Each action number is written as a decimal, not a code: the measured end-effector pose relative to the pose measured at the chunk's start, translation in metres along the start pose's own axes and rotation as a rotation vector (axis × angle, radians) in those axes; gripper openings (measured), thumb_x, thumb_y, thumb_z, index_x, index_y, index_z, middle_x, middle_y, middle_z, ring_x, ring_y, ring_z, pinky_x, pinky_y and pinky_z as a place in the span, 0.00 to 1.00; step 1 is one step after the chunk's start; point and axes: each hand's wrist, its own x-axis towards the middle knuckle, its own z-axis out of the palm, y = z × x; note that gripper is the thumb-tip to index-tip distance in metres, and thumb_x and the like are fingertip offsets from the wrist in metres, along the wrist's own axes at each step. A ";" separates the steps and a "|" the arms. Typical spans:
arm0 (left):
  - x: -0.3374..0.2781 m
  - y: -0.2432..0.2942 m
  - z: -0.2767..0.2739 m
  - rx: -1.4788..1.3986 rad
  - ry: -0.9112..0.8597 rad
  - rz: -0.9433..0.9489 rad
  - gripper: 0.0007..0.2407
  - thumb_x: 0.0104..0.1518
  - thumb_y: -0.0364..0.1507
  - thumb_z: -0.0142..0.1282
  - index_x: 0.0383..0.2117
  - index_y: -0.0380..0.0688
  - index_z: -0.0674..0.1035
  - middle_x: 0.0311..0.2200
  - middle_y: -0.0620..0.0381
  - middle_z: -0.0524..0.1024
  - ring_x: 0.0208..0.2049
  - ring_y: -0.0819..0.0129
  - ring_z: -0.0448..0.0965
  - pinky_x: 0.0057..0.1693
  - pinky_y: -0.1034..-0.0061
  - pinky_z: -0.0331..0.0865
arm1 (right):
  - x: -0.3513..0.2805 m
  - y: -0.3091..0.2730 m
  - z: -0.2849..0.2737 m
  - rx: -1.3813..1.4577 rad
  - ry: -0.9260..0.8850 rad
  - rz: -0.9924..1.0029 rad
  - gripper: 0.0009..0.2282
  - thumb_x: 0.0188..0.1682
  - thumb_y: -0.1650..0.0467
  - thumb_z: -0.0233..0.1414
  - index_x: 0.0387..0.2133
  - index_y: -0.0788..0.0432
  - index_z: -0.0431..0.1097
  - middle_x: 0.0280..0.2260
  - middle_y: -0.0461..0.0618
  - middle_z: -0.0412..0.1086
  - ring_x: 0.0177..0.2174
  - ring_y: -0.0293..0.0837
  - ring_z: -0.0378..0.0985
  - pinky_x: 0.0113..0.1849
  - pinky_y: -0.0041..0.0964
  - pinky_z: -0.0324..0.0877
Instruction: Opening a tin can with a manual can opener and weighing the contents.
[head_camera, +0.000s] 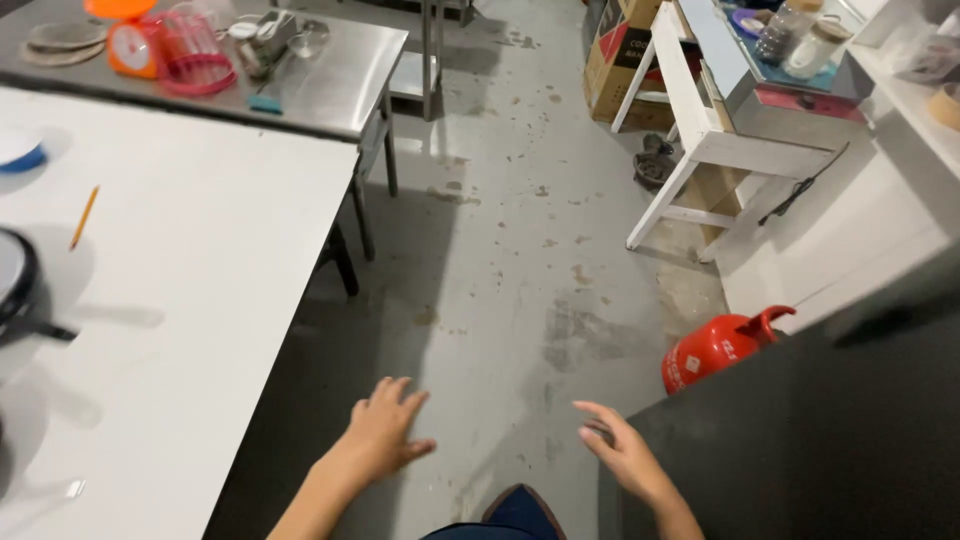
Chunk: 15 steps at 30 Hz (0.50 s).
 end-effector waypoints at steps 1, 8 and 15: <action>0.035 0.003 -0.013 0.008 0.003 0.001 0.33 0.52 0.47 0.62 0.63 0.53 0.65 0.68 0.48 0.54 0.71 0.50 0.50 0.65 0.48 0.60 | 0.032 0.022 -0.021 0.005 0.003 -0.006 0.20 0.51 0.68 0.54 0.57 0.55 0.67 0.55 0.47 0.67 0.54 0.42 0.73 0.51 0.38 0.69; 0.297 -0.003 -0.050 -0.015 -0.030 0.069 0.33 0.54 0.47 0.63 0.65 0.52 0.63 0.70 0.47 0.48 0.72 0.47 0.43 0.67 0.42 0.51 | 0.299 0.049 -0.158 -0.026 0.191 0.156 0.17 0.52 0.68 0.54 0.55 0.57 0.72 0.42 0.49 0.76 0.37 0.40 0.72 0.42 0.35 0.69; 0.477 -0.037 -0.132 -0.162 -0.164 -0.094 0.33 0.56 0.50 0.59 0.67 0.58 0.61 0.71 0.51 0.47 0.74 0.50 0.38 0.70 0.47 0.50 | 0.574 -0.073 -0.171 -0.019 0.018 -0.123 0.15 0.51 0.69 0.54 0.51 0.58 0.74 0.46 0.49 0.73 0.46 0.40 0.75 0.46 0.34 0.71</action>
